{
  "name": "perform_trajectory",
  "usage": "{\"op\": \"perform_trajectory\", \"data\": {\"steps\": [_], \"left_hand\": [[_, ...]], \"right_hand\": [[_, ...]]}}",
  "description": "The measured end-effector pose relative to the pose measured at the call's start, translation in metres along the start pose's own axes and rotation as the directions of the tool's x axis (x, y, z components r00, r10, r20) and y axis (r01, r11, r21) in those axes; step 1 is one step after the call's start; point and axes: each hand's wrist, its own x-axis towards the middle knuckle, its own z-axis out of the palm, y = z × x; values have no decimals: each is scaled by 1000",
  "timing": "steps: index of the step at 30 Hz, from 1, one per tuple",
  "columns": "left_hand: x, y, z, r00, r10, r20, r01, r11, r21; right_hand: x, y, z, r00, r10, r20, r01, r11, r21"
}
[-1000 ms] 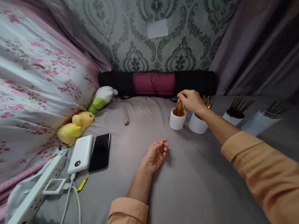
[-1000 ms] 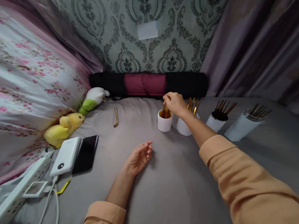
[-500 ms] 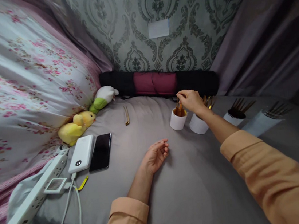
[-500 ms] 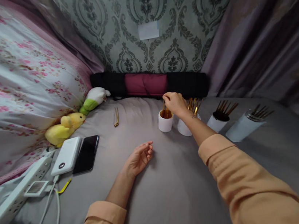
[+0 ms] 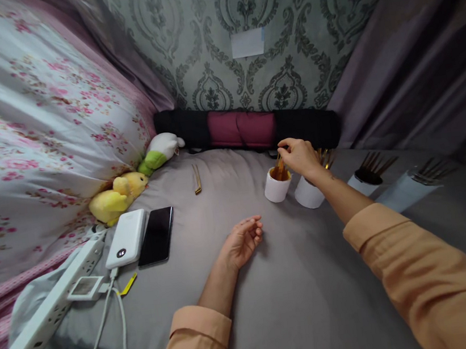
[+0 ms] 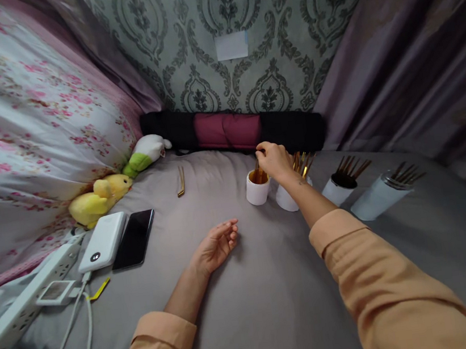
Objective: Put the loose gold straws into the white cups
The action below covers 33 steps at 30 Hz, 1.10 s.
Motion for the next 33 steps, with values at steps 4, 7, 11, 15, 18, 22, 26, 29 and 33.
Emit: {"op": "perform_trajectory", "data": {"steps": [4, 7, 11, 15, 18, 22, 26, 29, 33], "left_hand": [[0, 0, 0, 1000, 1, -4, -1, 1000, 0], [1, -1, -1, 1000, 5, 2, -5, 1000, -1], [1, -1, -2, 1000, 2, 2, -2, 1000, 2], [2, -1, -4, 1000, 6, 10, -6, 1000, -1], [2, -2, -4, 1000, 8, 13, -8, 1000, -6], [3, -2, -5, 1000, 9, 12, -8, 1000, -8], [3, -2, -6, 1000, 6, 23, -6, 1000, -9], [3, -2, -6, 1000, 7, 28, -7, 1000, -12], [4, -2, -6, 1000, 7, 29, -7, 1000, -12]], "right_hand": [[0, 0, 0, 1000, 0, 5, 0, 1000, 10], [-1, 0, 0, 1000, -1, 12, 1, 1000, 9], [-2, -2, -2, 999, 16, 28, -15, 1000, -25], [-2, -3, -4, 999, 27, 39, -26, 999, -36], [-2, -3, -4, 999, 21, 43, -20, 999, -26], [-2, -2, -4, 1000, 8, 25, -8, 1000, -15], [-2, -1, -4, 1000, -10, 11, 10, 1000, -2], [-1, -1, -5, 1000, -18, 14, 18, 1000, 13], [0, -1, -7, 999, -35, 8, 35, 999, 22]]}}
